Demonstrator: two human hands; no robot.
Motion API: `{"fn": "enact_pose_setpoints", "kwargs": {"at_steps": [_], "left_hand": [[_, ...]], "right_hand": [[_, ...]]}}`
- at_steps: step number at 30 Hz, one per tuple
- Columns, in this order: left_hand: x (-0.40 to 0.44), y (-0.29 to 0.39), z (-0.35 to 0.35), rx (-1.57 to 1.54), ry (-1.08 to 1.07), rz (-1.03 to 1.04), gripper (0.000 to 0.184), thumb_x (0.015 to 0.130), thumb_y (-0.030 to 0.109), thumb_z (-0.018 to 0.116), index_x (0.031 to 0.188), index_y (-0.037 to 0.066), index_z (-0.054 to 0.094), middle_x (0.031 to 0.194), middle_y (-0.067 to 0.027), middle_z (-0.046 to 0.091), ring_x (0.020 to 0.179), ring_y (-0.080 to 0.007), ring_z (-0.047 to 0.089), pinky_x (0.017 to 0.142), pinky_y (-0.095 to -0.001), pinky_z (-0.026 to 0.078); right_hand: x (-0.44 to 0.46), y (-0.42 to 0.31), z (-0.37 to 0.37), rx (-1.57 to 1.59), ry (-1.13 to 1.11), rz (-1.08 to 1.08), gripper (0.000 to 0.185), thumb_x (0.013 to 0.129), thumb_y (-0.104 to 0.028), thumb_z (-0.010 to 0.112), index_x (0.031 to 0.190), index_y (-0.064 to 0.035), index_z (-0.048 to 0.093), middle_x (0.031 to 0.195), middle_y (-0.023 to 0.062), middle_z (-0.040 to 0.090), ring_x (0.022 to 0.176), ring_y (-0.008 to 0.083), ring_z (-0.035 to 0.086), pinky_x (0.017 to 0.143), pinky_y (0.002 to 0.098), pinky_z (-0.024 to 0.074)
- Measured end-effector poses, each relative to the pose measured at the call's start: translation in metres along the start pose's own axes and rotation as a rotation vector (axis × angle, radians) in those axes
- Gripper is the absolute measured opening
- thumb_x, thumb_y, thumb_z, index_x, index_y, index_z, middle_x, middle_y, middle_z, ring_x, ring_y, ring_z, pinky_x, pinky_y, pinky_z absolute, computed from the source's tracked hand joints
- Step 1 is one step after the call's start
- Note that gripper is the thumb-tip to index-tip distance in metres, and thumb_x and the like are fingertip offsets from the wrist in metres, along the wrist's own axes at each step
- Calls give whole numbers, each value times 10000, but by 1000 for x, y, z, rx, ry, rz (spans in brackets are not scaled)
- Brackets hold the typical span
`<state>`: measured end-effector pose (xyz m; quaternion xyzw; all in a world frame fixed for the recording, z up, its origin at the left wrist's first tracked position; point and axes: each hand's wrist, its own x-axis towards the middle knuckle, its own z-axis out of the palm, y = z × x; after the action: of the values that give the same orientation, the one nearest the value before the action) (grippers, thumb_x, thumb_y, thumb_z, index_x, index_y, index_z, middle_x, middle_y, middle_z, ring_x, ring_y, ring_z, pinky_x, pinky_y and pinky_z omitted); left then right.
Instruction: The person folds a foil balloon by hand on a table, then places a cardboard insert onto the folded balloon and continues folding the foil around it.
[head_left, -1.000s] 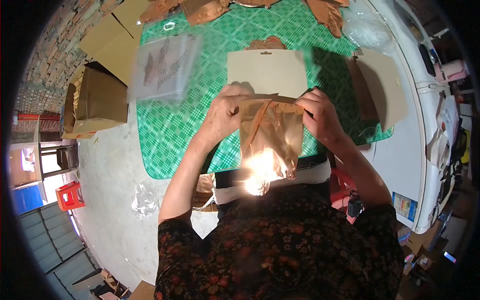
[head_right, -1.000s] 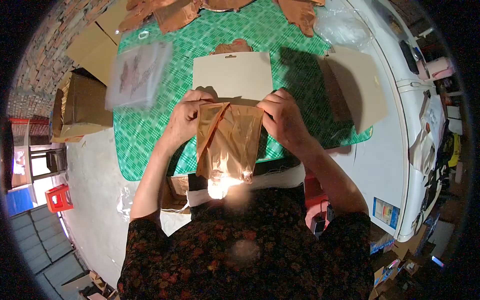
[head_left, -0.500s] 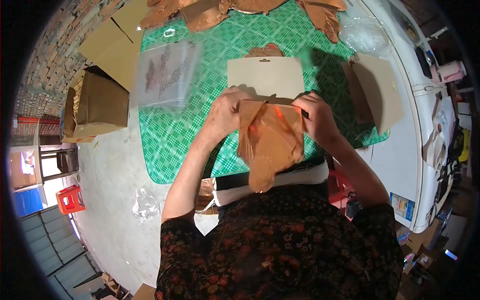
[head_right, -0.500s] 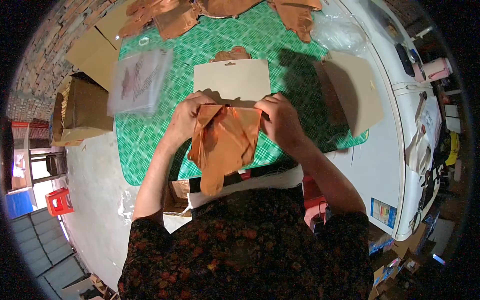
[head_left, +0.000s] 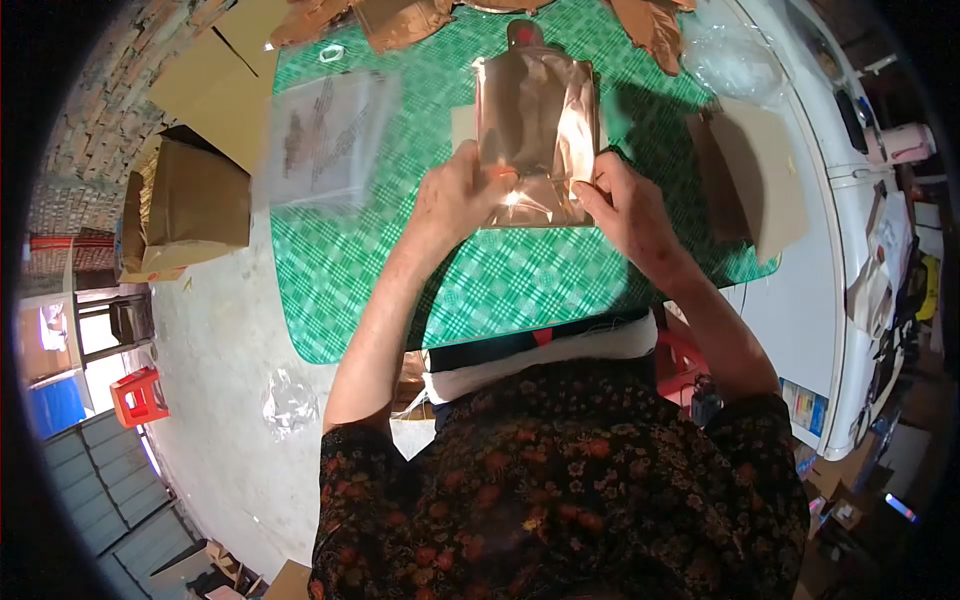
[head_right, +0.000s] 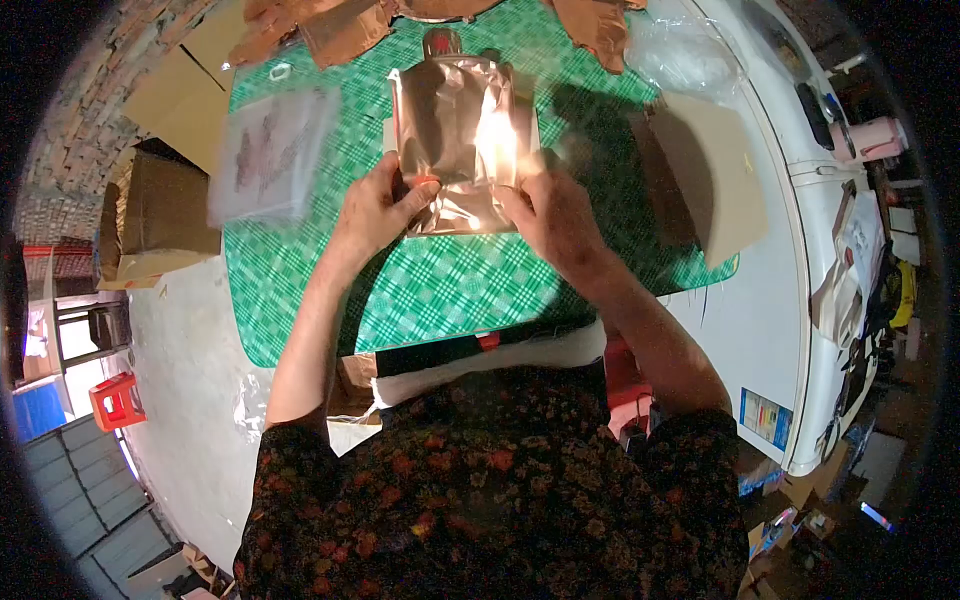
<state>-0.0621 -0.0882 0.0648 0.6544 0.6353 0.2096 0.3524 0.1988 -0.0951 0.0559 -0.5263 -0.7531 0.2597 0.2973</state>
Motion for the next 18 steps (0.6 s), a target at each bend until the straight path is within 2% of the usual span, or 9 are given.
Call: {"fn": "enact_pose_setpoints", "kwargs": {"at_steps": [3, 6, 11, 18], "left_hand": [[-7, -2, 5, -142, 105, 115, 560, 984, 383, 793, 1350, 5, 602, 967, -180, 766, 853, -267, 752, 782, -397, 581], [-6, -2, 7, -138, 140, 117, 598, 988, 367, 789, 1404, 4, 559, 982, -185, 774, 883, -281, 769, 800, -405, 592], [-1, -12, 17, -72, 207, 167, 563, 1006, 259, 762, 1445, 11, 511, 982, -196, 781, 890, -303, 779, 803, -419, 596], [-2, -18, 29, -46, 326, 236, 514, 997, 114, 723, 1453, 40, 497, 966, -205, 772, 896, -385, 771, 779, -471, 593]], "right_hand": [[-3, 9, 6, 28, 31, -33, 255, 957, -156, 768, 1062, -3, 593, 810, 193, 691, 802, 424, 702, 711, 510, 553], [-6, 13, 8, 27, 49, -46, 299, 943, -126, 769, 1135, 9, 584, 830, 189, 694, 838, 420, 701, 741, 507, 551], [-10, 12, 12, 4, 58, -64, 428, 913, -76, 773, 1266, 38, 558, 892, 202, 705, 853, 421, 685, 788, 507, 543], [-12, 12, 19, -80, 134, -116, 457, 913, -53, 773, 1307, 31, 559, 891, 193, 711, 916, 397, 659, 822, 498, 529]]}}
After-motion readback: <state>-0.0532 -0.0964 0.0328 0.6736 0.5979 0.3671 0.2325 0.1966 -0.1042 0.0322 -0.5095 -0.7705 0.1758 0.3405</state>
